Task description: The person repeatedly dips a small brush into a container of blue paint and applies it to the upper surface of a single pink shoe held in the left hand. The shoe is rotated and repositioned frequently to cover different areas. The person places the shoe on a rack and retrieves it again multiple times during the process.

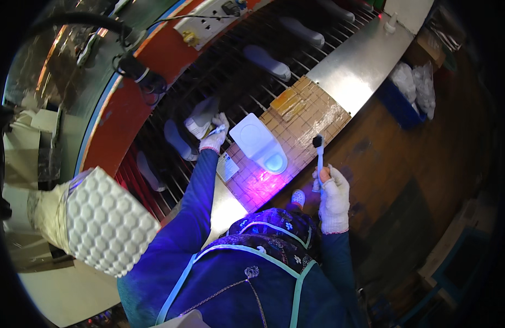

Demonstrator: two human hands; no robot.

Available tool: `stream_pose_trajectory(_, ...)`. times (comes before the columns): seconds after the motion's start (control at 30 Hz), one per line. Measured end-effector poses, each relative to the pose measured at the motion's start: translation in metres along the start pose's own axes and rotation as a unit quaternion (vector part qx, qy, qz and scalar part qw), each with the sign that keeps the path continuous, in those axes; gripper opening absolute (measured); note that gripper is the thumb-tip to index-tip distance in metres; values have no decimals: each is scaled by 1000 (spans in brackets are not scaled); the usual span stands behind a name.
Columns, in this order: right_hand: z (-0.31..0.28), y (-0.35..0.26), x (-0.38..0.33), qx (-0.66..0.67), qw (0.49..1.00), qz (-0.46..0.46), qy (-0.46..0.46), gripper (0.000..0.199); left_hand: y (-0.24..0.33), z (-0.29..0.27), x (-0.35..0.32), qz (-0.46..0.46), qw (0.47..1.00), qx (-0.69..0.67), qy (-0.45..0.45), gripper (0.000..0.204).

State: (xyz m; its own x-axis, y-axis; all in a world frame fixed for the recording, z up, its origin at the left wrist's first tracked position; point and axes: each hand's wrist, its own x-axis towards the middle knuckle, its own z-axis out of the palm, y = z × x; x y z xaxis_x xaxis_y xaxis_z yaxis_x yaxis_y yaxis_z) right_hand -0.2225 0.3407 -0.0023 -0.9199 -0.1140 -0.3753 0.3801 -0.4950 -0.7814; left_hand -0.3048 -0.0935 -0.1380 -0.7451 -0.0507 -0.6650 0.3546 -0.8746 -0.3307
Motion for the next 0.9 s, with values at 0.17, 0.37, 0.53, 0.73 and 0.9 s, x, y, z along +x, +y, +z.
stream_pose_trajectory(0.17, -10, 6, 1, 16, 999, 0, 37, 25, -17, 0, 68, 72, 995, 64, -22, 39)
stream_pose_trajectory(0.37, -28, 24, -6, 78, 996, -3, 42, 24, 2, -6, 110, -21, 986, 131, 104, 36)
stream_pose_trajectory(0.53, -52, 34, -7, 37, 997, 16, 61, 29, -11, 13, 110, 48, 983, 151, 90, 56)
stream_pose_trajectory(0.73, -53, 33, 13, 47, 997, 36, 44, 26, 20, 4, 16, 48, 690, 721, -32, 72)
stream_pose_trajectory(0.9, -19, 28, 82, -23, 996, 62, -67, 26, 16, -32, -94, 176, 919, 339, 93, 78)
